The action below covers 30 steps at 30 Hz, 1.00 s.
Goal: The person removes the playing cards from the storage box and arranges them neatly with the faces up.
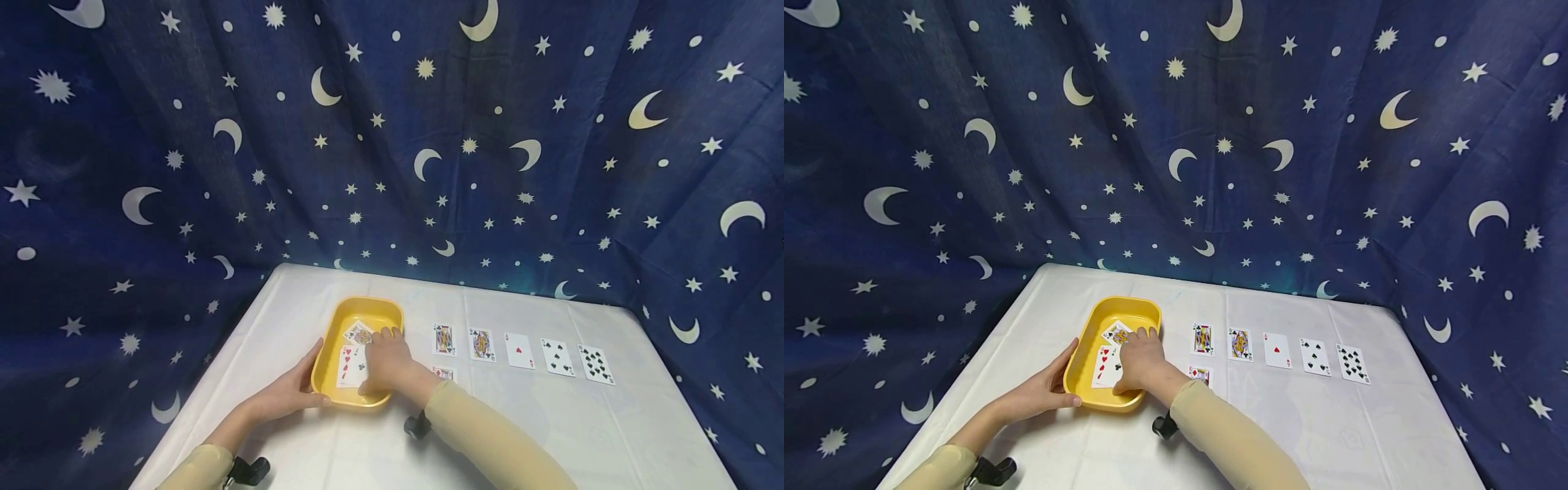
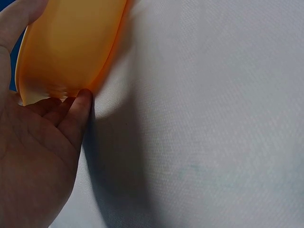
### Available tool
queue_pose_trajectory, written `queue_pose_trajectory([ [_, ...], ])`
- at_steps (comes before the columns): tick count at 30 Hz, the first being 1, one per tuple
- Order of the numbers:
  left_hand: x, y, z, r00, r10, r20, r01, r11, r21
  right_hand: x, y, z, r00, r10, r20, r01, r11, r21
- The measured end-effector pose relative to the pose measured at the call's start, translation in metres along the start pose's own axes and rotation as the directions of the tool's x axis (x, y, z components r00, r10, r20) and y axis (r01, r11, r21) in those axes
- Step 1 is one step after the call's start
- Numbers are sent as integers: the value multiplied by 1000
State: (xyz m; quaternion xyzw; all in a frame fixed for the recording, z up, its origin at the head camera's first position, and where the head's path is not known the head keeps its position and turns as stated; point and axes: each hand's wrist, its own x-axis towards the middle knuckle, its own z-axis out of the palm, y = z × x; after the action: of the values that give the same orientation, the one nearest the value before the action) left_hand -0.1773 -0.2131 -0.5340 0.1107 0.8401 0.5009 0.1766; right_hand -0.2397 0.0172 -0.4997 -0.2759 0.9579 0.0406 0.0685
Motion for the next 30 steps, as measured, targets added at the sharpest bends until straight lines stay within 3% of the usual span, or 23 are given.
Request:
queue_pose_trajectory([
  [30,-2,0,-1,1000,12,15,-11,1000,-19,6,-2,7,999,48,-17,-48,998,37],
])
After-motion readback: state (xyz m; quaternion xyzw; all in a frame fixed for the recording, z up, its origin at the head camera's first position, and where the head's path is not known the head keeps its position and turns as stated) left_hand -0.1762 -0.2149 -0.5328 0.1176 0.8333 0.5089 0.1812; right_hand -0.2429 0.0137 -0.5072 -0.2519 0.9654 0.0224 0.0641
